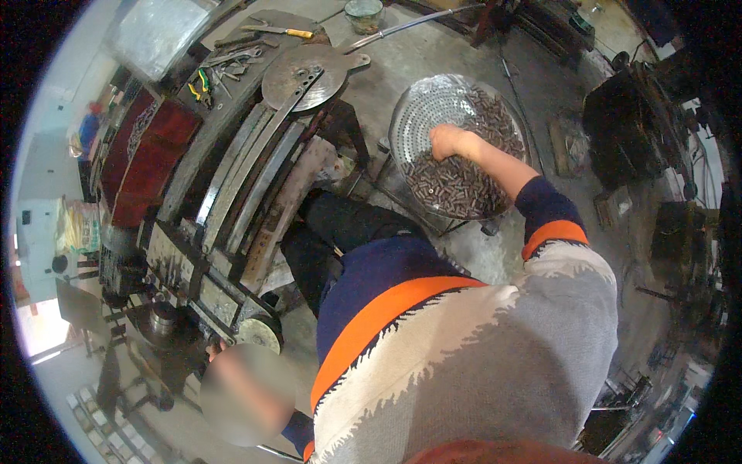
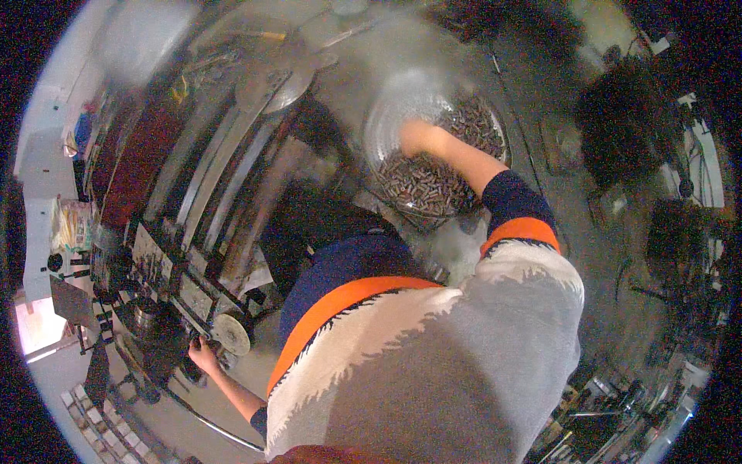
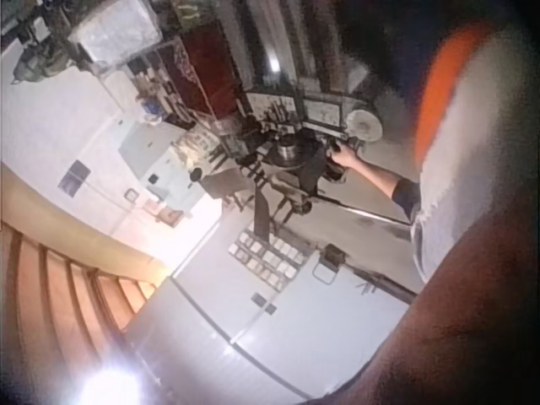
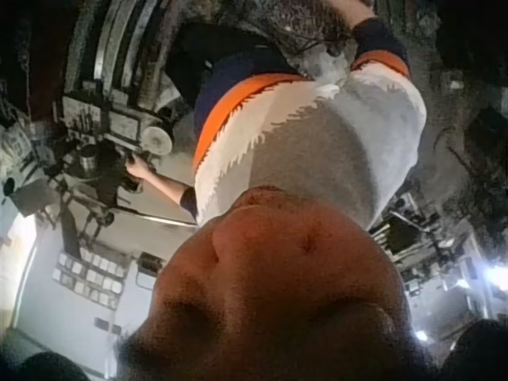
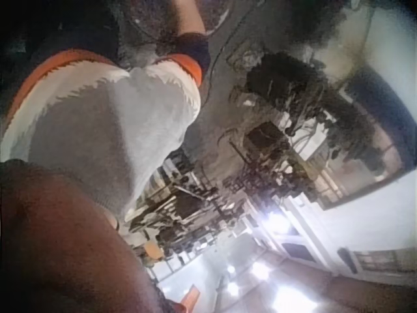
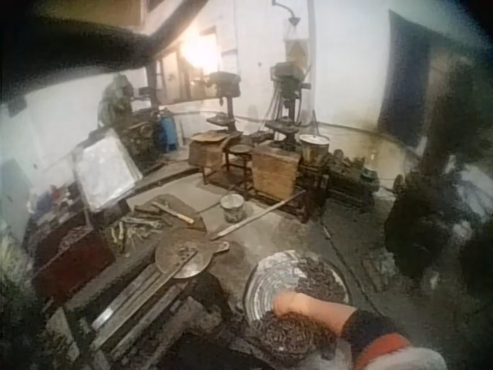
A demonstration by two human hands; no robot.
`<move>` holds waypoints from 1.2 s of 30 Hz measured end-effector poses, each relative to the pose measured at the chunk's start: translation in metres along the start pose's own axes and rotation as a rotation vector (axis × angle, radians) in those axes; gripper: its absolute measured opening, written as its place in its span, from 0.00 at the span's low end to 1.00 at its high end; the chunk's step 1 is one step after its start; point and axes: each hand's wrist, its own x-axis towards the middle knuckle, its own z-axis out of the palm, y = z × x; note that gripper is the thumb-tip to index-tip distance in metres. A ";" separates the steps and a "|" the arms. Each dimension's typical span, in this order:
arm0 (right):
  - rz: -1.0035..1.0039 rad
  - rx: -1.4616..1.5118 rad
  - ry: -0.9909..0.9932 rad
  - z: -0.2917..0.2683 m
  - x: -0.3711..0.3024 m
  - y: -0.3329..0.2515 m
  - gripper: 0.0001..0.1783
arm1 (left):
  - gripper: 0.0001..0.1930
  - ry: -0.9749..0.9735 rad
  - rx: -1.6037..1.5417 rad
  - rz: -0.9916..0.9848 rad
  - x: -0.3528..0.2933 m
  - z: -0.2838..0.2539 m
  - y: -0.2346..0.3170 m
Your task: The person operates a metal turning machine, repeatedly inserting small metal pieces into the chuck, adjusting the machine with a lever, and removing the processed pieces. The person places the finished pieces into a nearby container.
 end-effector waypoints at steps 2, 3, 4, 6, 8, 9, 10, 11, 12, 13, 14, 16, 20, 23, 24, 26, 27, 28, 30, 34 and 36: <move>0.030 0.152 0.023 -0.022 -0.014 -0.002 0.15 | 0.15 0.041 0.030 0.009 -0.002 0.000 -0.006; 0.044 0.221 0.051 -0.027 -0.016 0.002 0.15 | 0.16 -0.018 -0.012 0.009 0.000 -0.003 -0.019; 0.057 0.289 0.079 -0.031 -0.018 0.007 0.15 | 0.16 -0.077 -0.055 0.008 0.004 -0.007 -0.036; 0.123 0.314 0.154 -0.026 -0.026 0.019 0.14 | 0.15 -0.072 0.049 0.164 -0.002 -0.006 0.011; 0.028 0.584 0.271 -0.009 -0.019 0.035 0.15 | 0.13 -0.247 -0.174 0.108 -0.006 -0.031 0.035; -0.049 0.736 0.316 -0.007 -0.015 0.036 0.17 | 0.12 -0.213 -0.213 0.239 -0.006 -0.036 0.049; -0.131 0.893 0.354 -0.006 -0.012 0.037 0.19 | 0.12 -0.206 -0.235 0.160 -0.008 -0.045 0.066; -0.228 1.043 0.375 -0.005 -0.008 0.036 0.22 | 0.13 -0.077 -0.343 0.186 -0.012 -0.047 0.079; -0.300 1.203 0.367 -0.036 -0.026 -0.003 0.25 | 0.14 -0.037 -0.345 0.216 -0.021 -0.051 0.102; -0.364 1.355 0.366 -0.061 -0.039 -0.036 0.28 | 0.13 -0.038 -0.321 0.242 -0.039 -0.055 0.157; -0.415 1.411 0.319 -0.072 -0.039 -0.059 0.32 | 0.13 -0.016 -0.333 0.353 -0.043 -0.053 0.180; -0.702 1.578 0.244 -0.077 -0.026 -0.094 0.42 | 0.12 -0.129 -0.416 0.239 -0.052 -0.038 0.232; -0.976 1.436 0.256 -0.104 -0.026 -0.171 0.39 | 0.12 -0.478 -0.422 0.437 -0.068 -0.009 0.318; -1.221 1.187 0.263 -0.128 -0.040 -0.205 0.34 | 0.14 -0.589 -0.482 0.558 -0.079 0.004 0.340; -1.253 1.161 0.264 -0.127 -0.041 -0.213 0.34 | 0.15 -0.543 -0.557 0.601 -0.083 0.012 0.337; -1.244 1.086 0.286 -0.127 -0.048 -0.225 0.36 | 0.15 -0.501 -0.644 0.601 -0.088 0.022 0.330; -1.249 1.070 0.298 -0.130 -0.053 -0.230 0.38 | 0.15 -0.523 -0.614 0.581 -0.089 0.022 0.330; -1.262 1.045 0.356 -0.125 -0.050 -0.234 0.35 | 0.14 -0.577 -0.674 0.481 -0.096 0.019 0.330; -1.274 0.995 0.372 -0.121 -0.047 -0.241 0.34 | 0.14 -0.502 -0.649 0.560 -0.094 0.024 0.320; -1.227 0.787 0.435 -0.120 -0.053 -0.255 0.21 | 0.14 -0.511 -0.708 0.506 -0.088 0.029 0.305; -1.256 0.663 0.517 -0.127 -0.057 -0.267 0.18 | 0.15 -0.515 -0.721 0.482 -0.085 0.029 0.300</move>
